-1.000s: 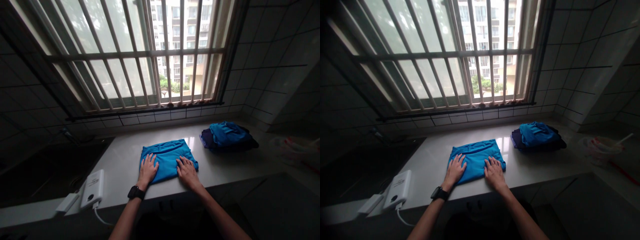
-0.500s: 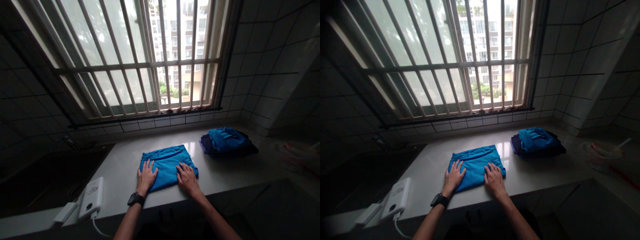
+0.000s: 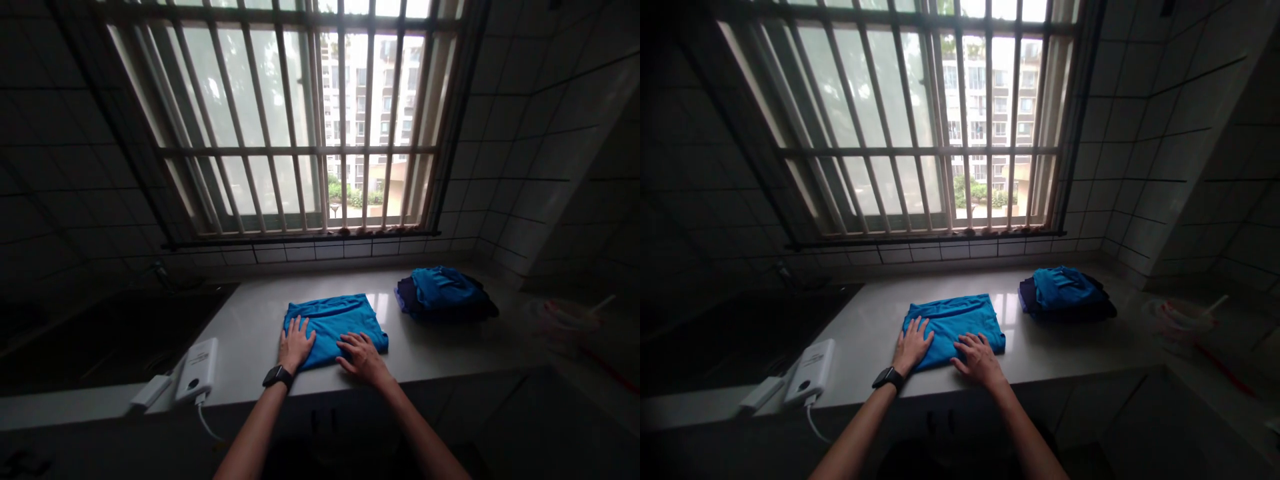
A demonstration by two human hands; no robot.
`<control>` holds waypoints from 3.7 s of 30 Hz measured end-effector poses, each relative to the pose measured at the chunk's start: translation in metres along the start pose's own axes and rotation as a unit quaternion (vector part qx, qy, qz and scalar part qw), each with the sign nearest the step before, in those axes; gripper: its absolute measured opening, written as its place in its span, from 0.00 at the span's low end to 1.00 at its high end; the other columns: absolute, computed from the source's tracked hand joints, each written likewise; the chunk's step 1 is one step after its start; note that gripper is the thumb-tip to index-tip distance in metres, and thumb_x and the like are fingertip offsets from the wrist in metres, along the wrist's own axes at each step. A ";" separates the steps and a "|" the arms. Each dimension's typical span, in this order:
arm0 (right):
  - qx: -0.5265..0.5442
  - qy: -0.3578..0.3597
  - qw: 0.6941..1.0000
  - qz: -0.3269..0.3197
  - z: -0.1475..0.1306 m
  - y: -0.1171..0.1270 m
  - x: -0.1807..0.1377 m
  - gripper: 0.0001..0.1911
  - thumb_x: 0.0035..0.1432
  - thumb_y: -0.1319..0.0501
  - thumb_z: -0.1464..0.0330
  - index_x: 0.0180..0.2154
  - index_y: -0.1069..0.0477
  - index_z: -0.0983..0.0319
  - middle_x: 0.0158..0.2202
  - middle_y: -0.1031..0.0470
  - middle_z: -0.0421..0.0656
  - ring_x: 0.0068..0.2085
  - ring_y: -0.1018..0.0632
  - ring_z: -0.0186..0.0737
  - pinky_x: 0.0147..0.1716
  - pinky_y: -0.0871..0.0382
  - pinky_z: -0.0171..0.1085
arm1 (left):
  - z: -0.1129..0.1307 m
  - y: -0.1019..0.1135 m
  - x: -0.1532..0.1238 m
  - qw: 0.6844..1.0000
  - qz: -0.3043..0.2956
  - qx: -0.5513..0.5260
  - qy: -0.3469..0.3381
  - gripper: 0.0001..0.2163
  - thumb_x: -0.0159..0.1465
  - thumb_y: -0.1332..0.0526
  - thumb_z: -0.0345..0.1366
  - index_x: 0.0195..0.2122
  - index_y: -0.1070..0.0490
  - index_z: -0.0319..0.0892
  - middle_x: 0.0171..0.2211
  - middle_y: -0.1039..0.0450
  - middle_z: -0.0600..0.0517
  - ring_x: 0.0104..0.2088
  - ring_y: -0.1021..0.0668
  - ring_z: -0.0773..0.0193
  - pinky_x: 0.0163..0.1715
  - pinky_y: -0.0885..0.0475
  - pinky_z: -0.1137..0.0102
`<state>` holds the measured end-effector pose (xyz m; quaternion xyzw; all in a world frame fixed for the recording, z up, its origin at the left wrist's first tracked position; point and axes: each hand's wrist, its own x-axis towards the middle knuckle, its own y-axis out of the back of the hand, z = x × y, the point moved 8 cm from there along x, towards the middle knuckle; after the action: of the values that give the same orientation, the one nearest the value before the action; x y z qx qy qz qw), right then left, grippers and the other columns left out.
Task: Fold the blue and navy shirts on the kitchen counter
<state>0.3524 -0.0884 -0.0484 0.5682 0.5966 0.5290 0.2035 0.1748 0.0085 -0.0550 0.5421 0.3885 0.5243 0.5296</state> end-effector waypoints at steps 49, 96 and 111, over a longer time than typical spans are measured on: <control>0.031 -0.033 0.999 -0.005 0.009 0.002 -0.002 0.23 0.64 0.40 0.65 0.59 0.27 0.57 0.66 0.32 0.48 0.69 0.37 0.53 0.69 0.53 0.60 | 0.023 0.038 -0.136 0.995 0.021 0.090 0.032 0.29 0.67 0.47 0.54 0.54 0.25 0.33 0.46 0.23 0.35 0.46 0.24 0.44 0.46 0.31 0.55; -0.062 0.047 0.995 -0.057 -0.018 -0.006 -0.078 0.37 0.55 0.45 0.85 0.64 0.33 0.56 0.68 0.34 0.49 0.68 0.35 0.50 0.65 0.40 0.52 | -0.020 0.012 -0.149 0.960 0.017 -0.048 -0.276 0.31 0.65 0.48 0.19 0.66 0.35 0.53 0.63 0.28 0.49 0.64 0.29 0.59 0.60 0.34 0.61; 0.039 -0.059 0.974 0.215 -0.008 0.093 0.000 0.21 0.67 0.47 0.68 0.58 0.32 0.65 0.51 0.22 0.55 0.50 0.21 0.52 0.50 0.25 0.50 | -0.007 0.108 -0.065 0.971 0.180 -0.107 -0.119 0.23 0.67 0.42 0.32 0.64 0.34 0.42 0.61 0.29 0.40 0.61 0.27 0.50 0.59 0.31 0.56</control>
<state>0.3886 -0.1111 0.0347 0.7210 0.4674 0.5022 0.0979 0.1436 -0.0690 0.0395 0.6016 0.1606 0.5813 0.5237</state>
